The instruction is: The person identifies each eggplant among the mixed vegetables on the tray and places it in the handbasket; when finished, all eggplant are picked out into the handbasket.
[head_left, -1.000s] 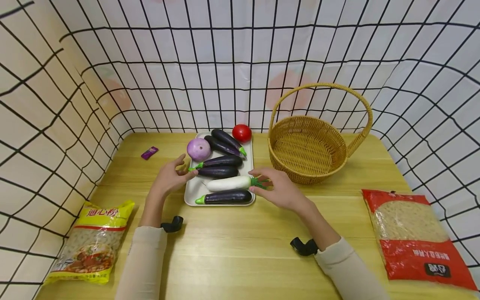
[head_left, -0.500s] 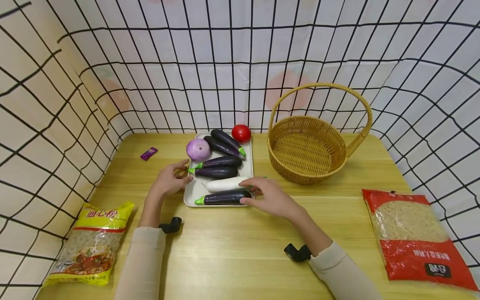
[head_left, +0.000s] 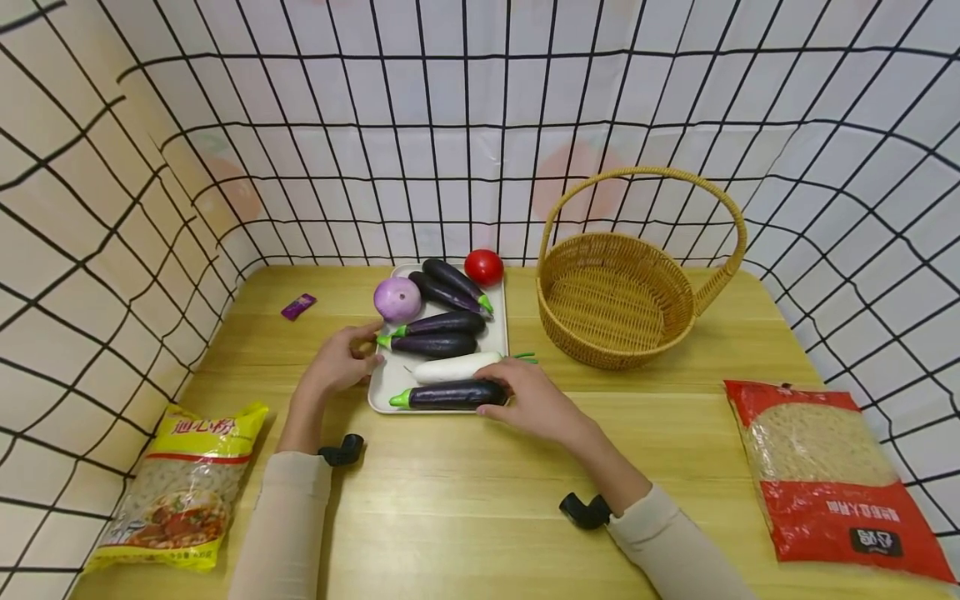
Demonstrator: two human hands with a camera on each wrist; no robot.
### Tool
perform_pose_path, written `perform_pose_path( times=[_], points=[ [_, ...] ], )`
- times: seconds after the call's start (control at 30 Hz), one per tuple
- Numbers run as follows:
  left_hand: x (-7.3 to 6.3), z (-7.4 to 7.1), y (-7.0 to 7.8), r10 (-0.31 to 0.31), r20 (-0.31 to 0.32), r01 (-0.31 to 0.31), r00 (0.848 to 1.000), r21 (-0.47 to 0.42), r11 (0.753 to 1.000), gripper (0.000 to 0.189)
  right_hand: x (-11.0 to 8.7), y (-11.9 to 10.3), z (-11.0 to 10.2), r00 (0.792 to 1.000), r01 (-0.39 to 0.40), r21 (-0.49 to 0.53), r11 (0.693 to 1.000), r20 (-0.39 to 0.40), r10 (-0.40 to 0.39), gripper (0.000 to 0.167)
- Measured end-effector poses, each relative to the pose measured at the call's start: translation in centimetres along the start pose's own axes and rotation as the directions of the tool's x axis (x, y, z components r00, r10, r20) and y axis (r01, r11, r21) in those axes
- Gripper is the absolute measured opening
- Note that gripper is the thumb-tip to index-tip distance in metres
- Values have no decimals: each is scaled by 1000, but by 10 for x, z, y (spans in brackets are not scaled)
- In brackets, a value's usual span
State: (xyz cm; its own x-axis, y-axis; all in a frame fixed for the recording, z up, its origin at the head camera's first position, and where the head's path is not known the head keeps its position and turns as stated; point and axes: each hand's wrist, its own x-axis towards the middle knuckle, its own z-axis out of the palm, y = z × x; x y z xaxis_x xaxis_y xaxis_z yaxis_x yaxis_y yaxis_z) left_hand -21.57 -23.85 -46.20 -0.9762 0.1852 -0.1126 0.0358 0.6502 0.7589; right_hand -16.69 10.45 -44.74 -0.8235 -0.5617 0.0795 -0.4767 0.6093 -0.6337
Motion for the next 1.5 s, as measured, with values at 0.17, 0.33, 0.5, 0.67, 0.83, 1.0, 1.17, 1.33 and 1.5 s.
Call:
perform_pose_path(
  times=[0.17, 0.33, 0.5, 0.67, 0.83, 1.0, 1.17, 1.33, 1.5],
  points=[
    [0, 3, -1, -15, 19, 16, 1000, -23, 1000, 63, 1, -1, 4, 999, -36, -30, 999, -6, 36, 45],
    [2, 4, -2, -29, 20, 30, 999, -39, 999, 63, 1, -2, 4, 999, -32, -16, 999, -21, 32, 42],
    [3, 5, -1, -52, 18, 53, 998, -63, 997, 63, -2, -3, -2, 998, -52, -5, 999, -33, 51, 42],
    [4, 6, -1, -87, 2, 87, 996, -42, 995, 64, -5, -1, -15, 995, -86, 15, 996, -46, 87, 41],
    [3, 6, 1, -100, -11, 99, 995, -8, 995, 64, -9, 4, -31, 994, -78, 43, 996, -75, 81, 40],
    [2, 6, 2, -107, -8, 107, 994, -9, 994, 64, -15, 11, -46, 987, -59, 49, 997, -145, 66, 39],
    [1, 7, 3, -109, -6, 109, 994, -34, 994, 64, -21, 19, -66, 978, -64, 48, 997, -197, 72, 40],
    [1, 7, 3, -119, -6, 118, 993, -43, 992, 65, -26, 30, -88, 964, -75, 22, 997, -256, 78, 40],
    [2, 7, 3, -124, -3, 123, 992, -54, 991, 65, -31, 45, -107, 947, -105, 19, 994, -304, 106, 39]
  ],
)
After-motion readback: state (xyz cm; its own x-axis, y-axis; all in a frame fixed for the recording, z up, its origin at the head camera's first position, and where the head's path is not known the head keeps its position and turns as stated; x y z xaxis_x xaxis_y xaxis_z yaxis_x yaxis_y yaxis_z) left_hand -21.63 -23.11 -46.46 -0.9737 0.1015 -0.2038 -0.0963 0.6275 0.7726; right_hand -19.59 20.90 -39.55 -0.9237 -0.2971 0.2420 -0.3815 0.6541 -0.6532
